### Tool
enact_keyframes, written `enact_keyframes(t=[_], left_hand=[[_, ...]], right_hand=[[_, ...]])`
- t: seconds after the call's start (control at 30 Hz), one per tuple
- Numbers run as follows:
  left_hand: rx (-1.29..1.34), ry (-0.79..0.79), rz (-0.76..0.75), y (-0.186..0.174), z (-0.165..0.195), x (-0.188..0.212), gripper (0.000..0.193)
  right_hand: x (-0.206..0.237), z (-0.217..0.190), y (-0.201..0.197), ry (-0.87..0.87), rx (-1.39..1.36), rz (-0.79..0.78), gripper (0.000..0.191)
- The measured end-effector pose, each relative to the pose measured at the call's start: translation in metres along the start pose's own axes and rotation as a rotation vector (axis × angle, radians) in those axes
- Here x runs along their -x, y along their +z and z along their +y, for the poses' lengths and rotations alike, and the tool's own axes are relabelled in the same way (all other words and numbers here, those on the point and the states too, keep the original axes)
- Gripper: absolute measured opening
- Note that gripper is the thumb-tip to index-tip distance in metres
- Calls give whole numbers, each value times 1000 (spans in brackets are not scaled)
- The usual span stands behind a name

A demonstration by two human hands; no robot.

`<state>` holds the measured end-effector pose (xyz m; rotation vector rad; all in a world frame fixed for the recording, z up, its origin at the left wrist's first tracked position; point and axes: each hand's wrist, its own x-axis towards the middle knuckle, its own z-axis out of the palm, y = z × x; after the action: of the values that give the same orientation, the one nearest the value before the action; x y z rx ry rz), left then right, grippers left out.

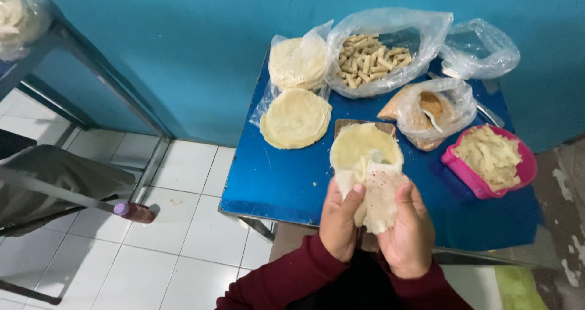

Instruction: The person places filling from a pink bowl onto a thin round dough wrapper on a wooden board, then folds and presses the wrapper closed around the filling and sets the finished wrap aside, repeating the process with more wrappers.

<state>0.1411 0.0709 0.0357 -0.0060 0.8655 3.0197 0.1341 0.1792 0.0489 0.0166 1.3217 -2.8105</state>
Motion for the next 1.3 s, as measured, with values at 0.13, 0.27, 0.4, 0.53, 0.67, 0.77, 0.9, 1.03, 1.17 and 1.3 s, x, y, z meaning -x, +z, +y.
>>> enact_keyframes(t=[0.13,0.27,0.4,0.53,0.67,0.77,0.9,1.03,1.17,1.3], left_hand=[[120,-90,-59,-2,0,5,49],[113,33,7,-11,5,6,51],[127,10,11,-17,15,8,51],[274,-62,-49,-21,27,4,51],[359,-165,-101,-31,37,2,55],[372,-191,-98,-40,47,-5,59],[350,-158,-90,-53,65,-6,61],[362,-38,-75,-65,84,-6,62],[240,156,59,-72,100,-5,63],[129,289,181,-72,111,-1,65]], right_hand=[[-1,2,0,40,-43,2,56],[-5,2,-7,117,-130,-3,56],[-17,8,-22,248,-190,35,56],[-31,11,-48,364,-280,35,56],[-37,11,-80,480,-379,-47,55],[-46,1,-100,583,-515,-125,54],[-53,-27,-107,649,-621,-187,55],[-54,-59,-78,402,25,140,58],[-69,-98,-50,-391,929,-244,44],[-121,-87,-40,-298,314,-218,32]])
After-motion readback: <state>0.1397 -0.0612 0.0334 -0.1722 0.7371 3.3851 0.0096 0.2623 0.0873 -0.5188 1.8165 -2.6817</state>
